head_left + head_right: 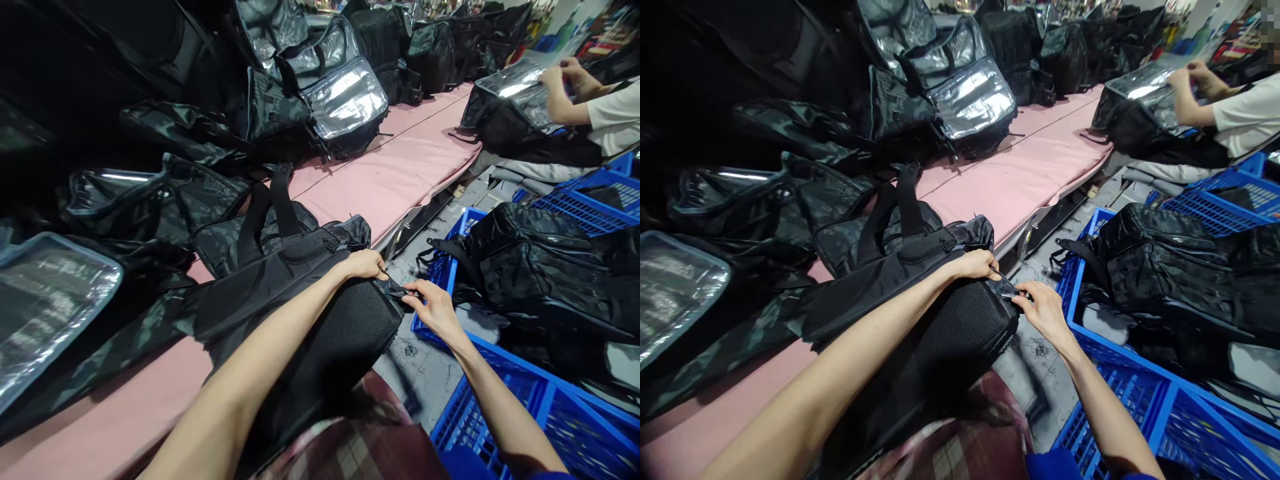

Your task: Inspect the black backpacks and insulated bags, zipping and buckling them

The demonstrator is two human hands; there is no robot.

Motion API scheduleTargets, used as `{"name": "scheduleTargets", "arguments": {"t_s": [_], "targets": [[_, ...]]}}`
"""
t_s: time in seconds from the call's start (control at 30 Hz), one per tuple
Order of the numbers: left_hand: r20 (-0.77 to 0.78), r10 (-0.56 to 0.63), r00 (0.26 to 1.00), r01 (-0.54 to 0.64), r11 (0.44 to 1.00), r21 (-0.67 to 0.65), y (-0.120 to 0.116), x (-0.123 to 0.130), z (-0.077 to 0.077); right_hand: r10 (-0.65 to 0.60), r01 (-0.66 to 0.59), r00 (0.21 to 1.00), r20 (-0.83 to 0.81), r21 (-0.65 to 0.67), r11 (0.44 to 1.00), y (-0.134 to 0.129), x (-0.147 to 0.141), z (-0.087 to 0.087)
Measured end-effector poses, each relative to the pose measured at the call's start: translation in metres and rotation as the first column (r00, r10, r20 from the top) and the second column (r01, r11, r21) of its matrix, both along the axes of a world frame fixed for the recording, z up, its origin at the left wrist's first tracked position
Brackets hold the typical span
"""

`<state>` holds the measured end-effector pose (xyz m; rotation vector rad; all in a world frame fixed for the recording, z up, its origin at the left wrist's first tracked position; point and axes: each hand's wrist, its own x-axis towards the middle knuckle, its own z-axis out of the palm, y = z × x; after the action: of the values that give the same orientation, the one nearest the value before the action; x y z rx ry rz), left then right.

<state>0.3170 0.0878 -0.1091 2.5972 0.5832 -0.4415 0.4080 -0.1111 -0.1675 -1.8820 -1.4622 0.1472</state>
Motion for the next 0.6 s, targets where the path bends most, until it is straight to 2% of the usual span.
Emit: {"name": "scheduleTargets", "arguments": {"t_s": [0.13, 0.33, 0.43, 0.53, 0.6], "targets": [[-0.016, -0.005, 1.000, 0.005, 1.000, 0.008, -0.001, 0.000, 0.002, 0.048, -0.050, 0.988, 0.143, 0.006, 0.999, 0.007, 0.002, 0.003], [-0.019, -0.018, 1.000, 0.019, 1.000, 0.023, 0.000, 0.000, 0.000, 0.150, -0.149, 0.960, 0.237, -0.022, 0.989, 0.013, 0.010, 0.008], [-0.019, -0.021, 1.000, 0.021, 1.000, 0.023, 0.000, 0.000, -0.001, 0.186, -0.182, 0.969, 0.161, -0.045, 0.982, 0.014, 0.014, 0.008], [-0.020, -0.018, 1.000, 0.018, 1.000, 0.011, 0.000, 0.000, -0.002, 0.116, -0.116, 0.993, -0.026, -0.012, 0.993, 0.013, 0.015, 0.005], [-0.014, -0.014, 1.000, 0.014, 1.000, 0.004, 0.001, 0.000, -0.003, 0.068, -0.068, 0.994, -0.086, 0.001, 0.998, 0.012, 0.014, 0.004]]}}
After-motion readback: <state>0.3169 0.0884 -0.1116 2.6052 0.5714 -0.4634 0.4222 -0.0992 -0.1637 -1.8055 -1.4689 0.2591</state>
